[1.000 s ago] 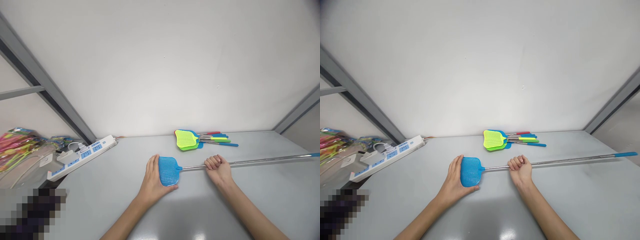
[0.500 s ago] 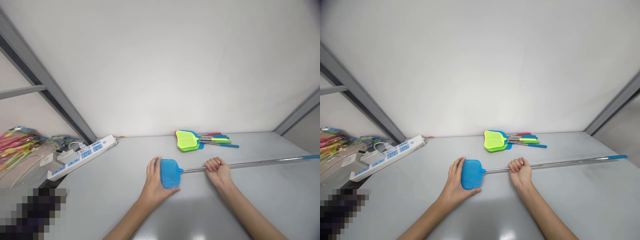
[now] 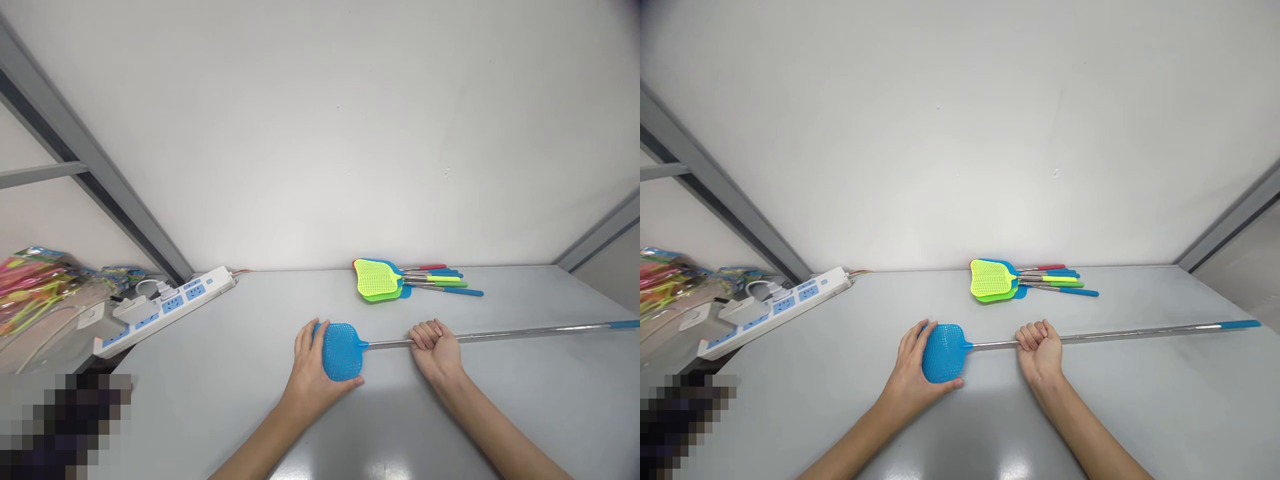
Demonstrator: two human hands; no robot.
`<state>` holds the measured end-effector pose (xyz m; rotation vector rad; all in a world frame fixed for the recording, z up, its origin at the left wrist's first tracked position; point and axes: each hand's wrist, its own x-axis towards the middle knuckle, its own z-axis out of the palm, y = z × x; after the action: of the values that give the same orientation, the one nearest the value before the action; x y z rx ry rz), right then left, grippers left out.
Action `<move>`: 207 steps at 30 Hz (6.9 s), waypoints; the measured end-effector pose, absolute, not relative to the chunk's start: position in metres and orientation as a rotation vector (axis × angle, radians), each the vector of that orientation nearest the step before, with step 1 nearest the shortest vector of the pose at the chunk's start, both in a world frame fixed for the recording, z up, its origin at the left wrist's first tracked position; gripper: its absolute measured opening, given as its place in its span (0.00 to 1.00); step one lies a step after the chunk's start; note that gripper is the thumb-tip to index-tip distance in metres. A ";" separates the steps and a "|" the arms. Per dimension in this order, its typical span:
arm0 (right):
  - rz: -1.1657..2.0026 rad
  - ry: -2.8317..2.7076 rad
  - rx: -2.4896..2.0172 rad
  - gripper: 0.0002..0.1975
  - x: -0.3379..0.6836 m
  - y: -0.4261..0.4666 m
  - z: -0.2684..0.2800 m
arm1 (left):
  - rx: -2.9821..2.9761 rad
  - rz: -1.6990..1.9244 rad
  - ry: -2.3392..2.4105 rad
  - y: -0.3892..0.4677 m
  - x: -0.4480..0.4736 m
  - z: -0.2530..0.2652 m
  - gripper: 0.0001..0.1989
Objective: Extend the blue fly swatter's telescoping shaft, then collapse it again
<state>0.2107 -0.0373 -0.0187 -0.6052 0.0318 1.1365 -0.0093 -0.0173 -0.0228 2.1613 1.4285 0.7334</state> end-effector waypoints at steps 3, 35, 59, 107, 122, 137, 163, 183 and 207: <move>1.138 0.041 -0.607 0.16 0.209 -0.038 -0.018 | 2.159 0.728 1.416 -0.019 -0.009 -0.022 0.43; 1.161 0.113 -0.582 0.16 0.199 -0.041 -0.013 | 2.236 0.652 1.391 -0.020 -0.009 -0.022 0.45; 1.170 0.229 -0.553 0.15 0.196 -0.042 -0.013 | 2.206 0.737 1.437 -0.021 -0.010 -0.029 0.52; 1.138 0.012 -0.613 0.16 0.193 -0.043 -0.020 | 2.186 0.551 1.362 -0.020 -0.013 -0.021 0.48; 1.152 0.038 -0.594 0.15 0.192 -0.043 -0.023 | 2.173 0.565 1.374 -0.021 -0.013 -0.022 0.48; 1.145 0.019 -0.620 0.15 0.189 -0.044 -0.023 | 2.219 0.602 1.360 -0.025 -0.012 -0.024 0.48; 1.224 0.095 -0.478 0.14 0.181 -0.046 -0.019 | 2.248 0.562 1.364 -0.027 -0.011 -0.023 0.51; 1.269 -0.181 -0.689 0.13 0.180 -0.041 -0.018 | 2.198 0.550 1.405 -0.015 -0.012 -0.026 0.57; 1.359 -0.372 -0.755 0.11 0.176 -0.043 -0.017 | 2.221 0.565 1.389 -0.018 -0.013 -0.021 0.53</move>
<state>0.1763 -0.0430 -0.0171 -0.7549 -0.3722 1.3590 -0.0125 -0.0178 -0.0212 2.2208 1.3893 0.5647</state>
